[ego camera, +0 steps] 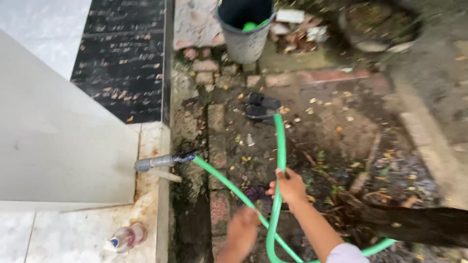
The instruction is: Watering various plants in a yard using a hose and then coiling the hose.
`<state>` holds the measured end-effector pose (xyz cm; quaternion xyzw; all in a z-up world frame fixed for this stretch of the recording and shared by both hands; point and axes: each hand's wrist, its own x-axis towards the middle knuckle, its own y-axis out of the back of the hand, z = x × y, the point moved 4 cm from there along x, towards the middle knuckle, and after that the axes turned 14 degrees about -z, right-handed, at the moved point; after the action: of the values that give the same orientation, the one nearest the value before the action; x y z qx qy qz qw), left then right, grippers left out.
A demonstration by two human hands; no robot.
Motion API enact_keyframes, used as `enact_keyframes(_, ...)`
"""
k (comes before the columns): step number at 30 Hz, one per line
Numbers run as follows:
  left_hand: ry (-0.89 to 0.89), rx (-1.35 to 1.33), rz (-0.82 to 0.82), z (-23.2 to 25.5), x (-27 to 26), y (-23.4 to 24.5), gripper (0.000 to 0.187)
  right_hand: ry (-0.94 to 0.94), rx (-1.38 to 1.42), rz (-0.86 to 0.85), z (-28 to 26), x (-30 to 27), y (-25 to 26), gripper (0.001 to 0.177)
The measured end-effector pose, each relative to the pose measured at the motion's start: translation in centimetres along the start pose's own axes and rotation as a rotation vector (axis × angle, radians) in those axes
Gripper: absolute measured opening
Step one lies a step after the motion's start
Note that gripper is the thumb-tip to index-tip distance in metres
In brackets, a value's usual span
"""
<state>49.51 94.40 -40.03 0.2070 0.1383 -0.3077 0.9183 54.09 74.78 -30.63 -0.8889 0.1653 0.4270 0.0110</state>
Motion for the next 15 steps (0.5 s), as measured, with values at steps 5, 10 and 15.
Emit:
enact_keyframes(5, -0.052, 0.121, 0.354, 6.8, 2.3, 14.7, 0.012, -0.079, -0.13, -0.061, 1.4, 8.2, -0.6, 0.063)
enact_keyframes(10, -0.074, 0.41, 0.599, 6.3, 5.5, 21.0, 0.026, 0.102, -0.533, -0.026, 1.0, 12.5, -4.8, 0.061)
enact_keyframes(15, -0.006, 0.648, 0.444, 4.6, 8.0, 22.9, 0.066, 0.647, -0.46, -0.233, -3.3, 11.8, -13.6, 0.045)
